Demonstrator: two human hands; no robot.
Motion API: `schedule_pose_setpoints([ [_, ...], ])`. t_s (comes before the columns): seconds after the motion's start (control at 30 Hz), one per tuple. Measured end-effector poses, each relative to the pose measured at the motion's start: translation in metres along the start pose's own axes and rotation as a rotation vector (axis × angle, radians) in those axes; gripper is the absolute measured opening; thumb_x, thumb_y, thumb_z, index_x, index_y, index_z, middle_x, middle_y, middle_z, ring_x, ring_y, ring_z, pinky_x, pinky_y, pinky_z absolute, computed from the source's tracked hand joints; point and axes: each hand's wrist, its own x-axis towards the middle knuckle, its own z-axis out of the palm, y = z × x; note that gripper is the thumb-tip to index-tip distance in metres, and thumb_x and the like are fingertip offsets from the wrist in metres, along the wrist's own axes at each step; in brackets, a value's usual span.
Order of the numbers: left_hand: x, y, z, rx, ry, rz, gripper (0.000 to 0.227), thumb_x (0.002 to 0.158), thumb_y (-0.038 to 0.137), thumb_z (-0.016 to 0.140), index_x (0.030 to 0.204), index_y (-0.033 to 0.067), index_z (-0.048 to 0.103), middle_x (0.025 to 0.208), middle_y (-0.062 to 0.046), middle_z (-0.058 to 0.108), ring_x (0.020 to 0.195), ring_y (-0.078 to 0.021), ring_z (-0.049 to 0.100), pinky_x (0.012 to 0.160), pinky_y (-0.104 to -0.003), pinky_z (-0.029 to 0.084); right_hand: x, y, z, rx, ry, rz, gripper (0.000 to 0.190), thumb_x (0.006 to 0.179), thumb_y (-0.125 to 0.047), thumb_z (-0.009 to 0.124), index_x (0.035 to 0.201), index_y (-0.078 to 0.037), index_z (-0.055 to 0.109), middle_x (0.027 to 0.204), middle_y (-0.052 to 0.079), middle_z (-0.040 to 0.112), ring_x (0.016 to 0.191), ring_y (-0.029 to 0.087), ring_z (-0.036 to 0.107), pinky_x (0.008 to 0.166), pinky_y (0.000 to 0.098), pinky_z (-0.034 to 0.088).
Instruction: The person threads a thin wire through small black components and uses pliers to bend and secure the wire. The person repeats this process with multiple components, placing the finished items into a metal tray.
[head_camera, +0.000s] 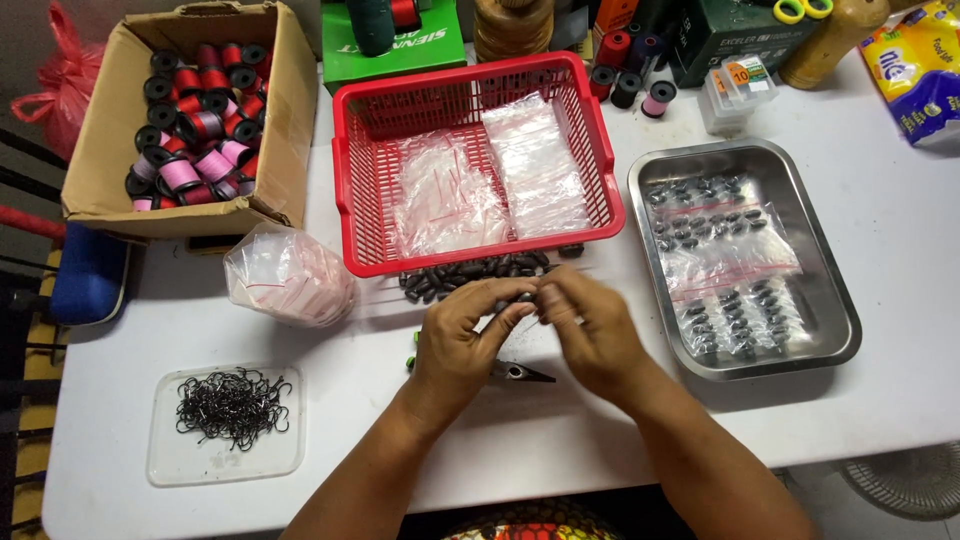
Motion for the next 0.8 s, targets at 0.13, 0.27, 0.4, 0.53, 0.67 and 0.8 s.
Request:
schedule_pose_setpoints([
  [0.13,0.000,-0.003,0.000,0.062,-0.020,0.051,0.012,0.082,0.012,0.062,0.091,0.0076,0.068,0.086,-0.011,0.070,0.085,-0.0310,0.066,0.075,-0.038,0.052,-0.002,0.000,-0.004,-0.073,-0.021,-0.005,0.024,0.092,-0.015,0.040,0.079,-0.005,0.058,0.057,0.013,0.058,0.055,0.030,0.059,0.056,0.0389,0.049],
  [0.27,-0.001,-0.004,0.002,0.067,-0.038,0.050,0.013,0.083,0.012,0.060,0.093,0.0065,0.067,0.084,-0.013,0.069,0.085,-0.0331,0.065,0.075,-0.040,0.051,-0.004,0.004,-0.002,-0.100,0.040,-0.002,0.024,0.091,-0.016,0.040,0.076,-0.007,0.056,0.055,0.011,0.056,0.051,0.026,0.056,0.052,0.0345,0.048],
  [0.4,0.001,-0.001,0.001,0.068,-0.064,0.049,0.014,0.085,0.011,0.056,0.094,0.0059,0.066,0.083,-0.015,0.068,0.087,-0.0360,0.064,0.077,-0.043,0.050,-0.005,0.009,-0.008,-0.121,0.094,-0.044,0.024,0.092,-0.015,0.039,0.077,-0.006,0.056,0.059,0.015,0.055,0.053,0.031,0.055,0.051,0.0369,0.046],
  [0.53,0.000,-0.002,0.003,0.091,-0.082,0.057,0.014,0.086,0.011,0.055,0.094,0.0044,0.065,0.083,-0.015,0.068,0.087,-0.0360,0.064,0.077,-0.043,0.050,-0.008,0.011,-0.003,-0.104,0.079,-0.037,0.024,0.091,-0.014,0.040,0.073,-0.007,0.054,0.057,0.011,0.054,0.050,0.024,0.055,0.050,0.0314,0.046],
  [0.67,0.000,-0.001,0.002,0.106,-0.102,0.060,0.017,0.088,0.013,0.053,0.095,0.0041,0.064,0.085,-0.015,0.068,0.090,-0.0361,0.063,0.080,-0.043,0.049,-0.005,0.007,-0.003,-0.146,0.083,-0.065,0.023,0.090,-0.015,0.042,0.073,-0.007,0.055,0.057,0.011,0.053,0.050,0.028,0.055,0.047,0.0333,0.046],
  [0.8,0.000,-0.007,0.000,0.112,-0.142,0.030,0.019,0.089,0.014,0.050,0.094,0.0021,0.064,0.086,-0.017,0.067,0.092,-0.0369,0.062,0.082,-0.044,0.047,-0.002,0.003,-0.002,-0.120,0.042,-0.066,0.023,0.090,-0.014,0.042,0.071,-0.007,0.054,0.053,0.012,0.051,0.044,0.027,0.051,0.043,0.0324,0.044],
])
